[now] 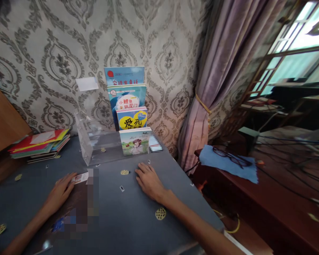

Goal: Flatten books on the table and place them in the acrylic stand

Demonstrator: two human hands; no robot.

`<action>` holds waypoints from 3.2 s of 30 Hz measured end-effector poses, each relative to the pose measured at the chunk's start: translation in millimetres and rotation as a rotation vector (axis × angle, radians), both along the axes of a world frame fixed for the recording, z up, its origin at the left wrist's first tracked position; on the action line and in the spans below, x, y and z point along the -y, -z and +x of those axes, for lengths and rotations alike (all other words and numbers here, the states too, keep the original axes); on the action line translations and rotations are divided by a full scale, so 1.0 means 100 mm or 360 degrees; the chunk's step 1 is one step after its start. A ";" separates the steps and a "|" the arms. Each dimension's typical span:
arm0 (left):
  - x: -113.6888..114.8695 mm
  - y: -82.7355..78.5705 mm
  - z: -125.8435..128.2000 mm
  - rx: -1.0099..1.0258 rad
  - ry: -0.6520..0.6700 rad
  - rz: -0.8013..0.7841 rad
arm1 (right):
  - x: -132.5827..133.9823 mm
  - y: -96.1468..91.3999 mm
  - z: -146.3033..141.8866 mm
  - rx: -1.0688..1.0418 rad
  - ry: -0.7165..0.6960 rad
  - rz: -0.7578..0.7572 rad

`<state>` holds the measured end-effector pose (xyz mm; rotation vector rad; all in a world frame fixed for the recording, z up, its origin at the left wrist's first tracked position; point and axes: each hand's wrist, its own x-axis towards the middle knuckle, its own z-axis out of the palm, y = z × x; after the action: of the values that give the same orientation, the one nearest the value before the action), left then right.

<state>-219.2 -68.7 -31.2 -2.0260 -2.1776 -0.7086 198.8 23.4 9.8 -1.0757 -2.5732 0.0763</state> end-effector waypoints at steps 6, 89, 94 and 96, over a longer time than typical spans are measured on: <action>-0.02 0.05 0.08 0.0042 0.0018 0.0050 | -0.07 -0.09 -0.25 0.0036 -0.0102 -0.0099; -0.48 -0.04 1.76 0.0362 0.0076 -0.0051 | -0.24 -0.04 -0.20 -0.0206 0.0058 -0.0345; -0.52 -0.06 1.87 0.0344 0.0079 -0.0078 | -0.26 -0.05 -0.15 -0.0212 0.0107 -0.0353; -0.53 -0.06 1.90 0.0333 0.0080 -0.0083 | -0.26 -0.06 -0.14 -0.0213 0.0130 -0.0349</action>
<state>-28.7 -15.5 -25.2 -2.1269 -2.2840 -0.9181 184.6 49.4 15.9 -1.2071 -2.4399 0.4043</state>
